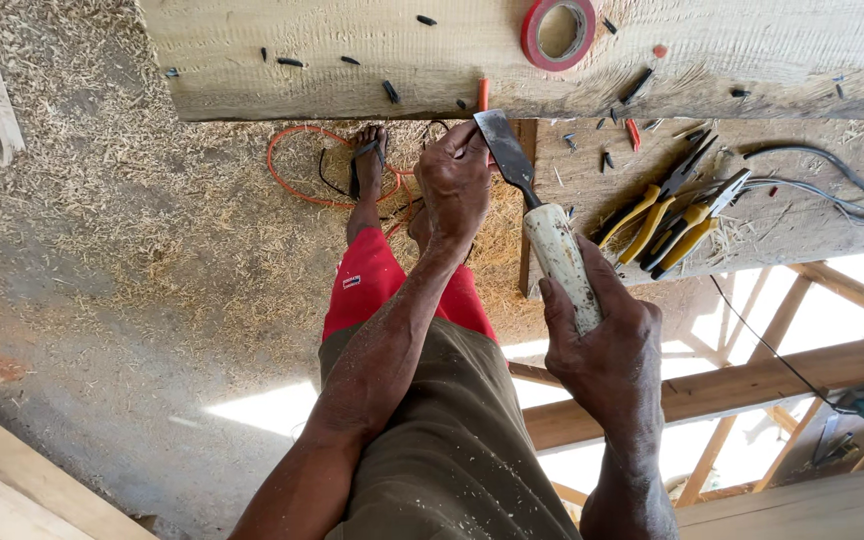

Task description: The person strips the outer sheath of an orange electrical cable using a chisel, then uses pliers to cut and strip the inner wires. The person also measures a wooden plank with a tape measure.

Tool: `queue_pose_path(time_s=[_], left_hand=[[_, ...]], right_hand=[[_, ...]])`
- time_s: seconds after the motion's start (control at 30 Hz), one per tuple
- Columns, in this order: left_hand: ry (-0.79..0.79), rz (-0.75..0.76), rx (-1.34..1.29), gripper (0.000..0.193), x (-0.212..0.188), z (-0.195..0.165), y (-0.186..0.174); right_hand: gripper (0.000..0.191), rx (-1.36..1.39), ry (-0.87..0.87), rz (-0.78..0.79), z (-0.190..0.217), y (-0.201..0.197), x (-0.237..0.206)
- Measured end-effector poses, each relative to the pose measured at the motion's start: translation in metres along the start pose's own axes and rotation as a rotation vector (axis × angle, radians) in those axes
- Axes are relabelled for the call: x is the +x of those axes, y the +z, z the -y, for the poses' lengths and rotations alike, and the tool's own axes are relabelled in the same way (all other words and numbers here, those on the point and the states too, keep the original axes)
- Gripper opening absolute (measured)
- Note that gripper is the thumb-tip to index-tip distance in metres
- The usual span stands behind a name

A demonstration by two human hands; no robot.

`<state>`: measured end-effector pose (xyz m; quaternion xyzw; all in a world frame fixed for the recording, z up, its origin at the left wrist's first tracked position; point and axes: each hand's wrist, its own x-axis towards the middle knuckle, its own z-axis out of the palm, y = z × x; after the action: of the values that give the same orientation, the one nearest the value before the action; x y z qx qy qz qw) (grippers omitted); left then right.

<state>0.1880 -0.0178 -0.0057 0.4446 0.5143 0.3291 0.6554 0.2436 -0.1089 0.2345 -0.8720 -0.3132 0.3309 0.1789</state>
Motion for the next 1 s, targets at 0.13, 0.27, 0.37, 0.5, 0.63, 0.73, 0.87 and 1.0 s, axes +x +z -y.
queue_pose_path(time_s=[0.13, 0.27, 0.37, 0.5, 0.63, 0.73, 0.87, 1.0], left_hand=[[-0.024, 0.024, 0.009, 0.023, 0.0, -0.006, -0.001], [0.06, 0.021, 0.075, 0.023, -0.002, -0.007, -0.004], [0.089, 0.011, 0.13, 0.022, -0.001, -0.004, -0.007], [0.089, 0.037, 0.062, 0.021, 0.002, 0.002, -0.009], [0.058, 0.05, 0.011, 0.021, 0.002, 0.006, -0.01], [-0.05, 0.04, -0.024, 0.023, 0.002, 0.008, -0.01], [-0.023, 0.04, 0.025, 0.021, 0.004, 0.012, -0.01], [-0.021, 0.028, 0.018, 0.023, 0.004, 0.016, -0.01]], right_hand=[[0.052, -0.003, 0.021, 0.023, -0.013, 0.011, 0.0], [0.052, -0.016, -0.122, -0.044, -0.033, 0.031, -0.005], [0.053, -0.022, -0.082, -0.056, -0.046, 0.047, -0.009], [0.058, -0.028, -0.147, -0.137, -0.056, 0.066, -0.013], [0.06, 0.048, -0.171, -0.183, -0.058, 0.081, -0.015], [0.059, 0.062, -0.141, -0.223, -0.057, 0.087, -0.015], [0.059, 0.077, -0.13, -0.252, -0.054, 0.093, -0.015], [0.059, 0.071, -0.146, -0.28, -0.055, 0.099, -0.012]])
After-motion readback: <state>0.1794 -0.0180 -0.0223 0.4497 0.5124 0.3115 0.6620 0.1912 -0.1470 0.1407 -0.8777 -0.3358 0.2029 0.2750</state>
